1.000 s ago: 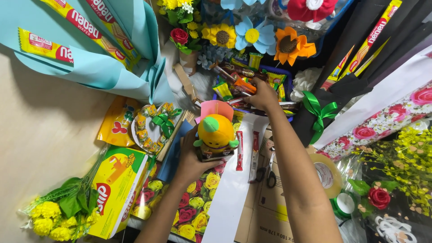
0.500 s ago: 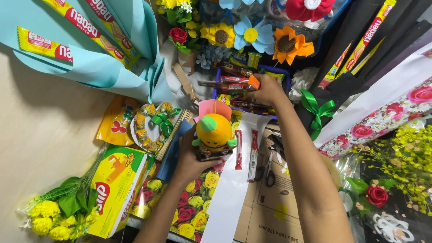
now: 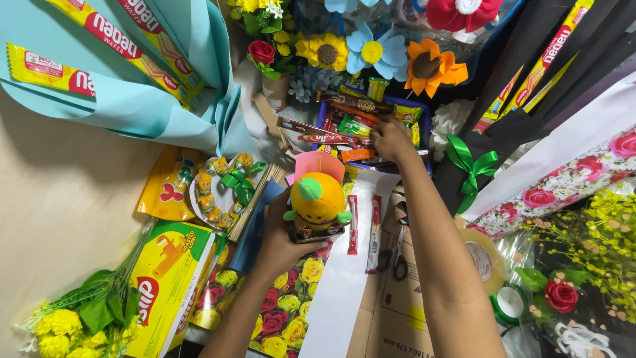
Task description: Assembling a gift arrangement by attaching small chocolate bars to a central character figure.
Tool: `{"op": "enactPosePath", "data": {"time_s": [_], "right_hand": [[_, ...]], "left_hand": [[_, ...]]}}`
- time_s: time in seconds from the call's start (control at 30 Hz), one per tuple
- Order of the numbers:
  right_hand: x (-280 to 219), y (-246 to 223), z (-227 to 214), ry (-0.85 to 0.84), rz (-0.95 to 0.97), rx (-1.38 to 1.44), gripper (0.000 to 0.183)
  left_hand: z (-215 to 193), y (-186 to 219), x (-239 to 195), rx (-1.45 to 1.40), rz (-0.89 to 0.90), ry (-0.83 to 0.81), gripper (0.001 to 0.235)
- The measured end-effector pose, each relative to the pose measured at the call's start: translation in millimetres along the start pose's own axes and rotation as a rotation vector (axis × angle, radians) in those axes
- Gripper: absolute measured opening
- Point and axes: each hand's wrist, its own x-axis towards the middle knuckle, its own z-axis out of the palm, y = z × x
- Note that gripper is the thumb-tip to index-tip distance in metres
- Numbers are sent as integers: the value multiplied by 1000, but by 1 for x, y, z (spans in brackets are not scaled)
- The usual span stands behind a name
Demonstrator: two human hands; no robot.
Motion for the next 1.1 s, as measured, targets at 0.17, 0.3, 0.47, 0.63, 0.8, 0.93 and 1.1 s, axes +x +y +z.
{"op": "enactPosePath", "data": {"time_s": [0.17, 0.3, 0.47, 0.63, 0.8, 0.93, 1.1], "right_hand": [[5, 9, 17, -35, 64, -85, 53], [-11, -8, 9, 158, 95, -134, 48], [-11, -10, 10, 144, 80, -142, 50], [17, 18, 39, 60, 52, -218, 54], [20, 26, 33, 76, -7, -228, 42], [-6, 14, 2, 209, -105, -123, 30], [-42, -8, -40, 454, -456, 352, 13]], "left_hand": [[1, -6, 0, 11, 22, -5, 125], [0, -7, 0, 3, 17, -4, 125], [0, -11, 1, 5, 53, 6, 125], [0, -12, -1, 6, 52, -1, 125], [2, -11, 1, 12, 64, -4, 125], [0, -8, 0, 0, 57, -9, 124], [0, -3, 0, 11, 49, -5, 127]]}}
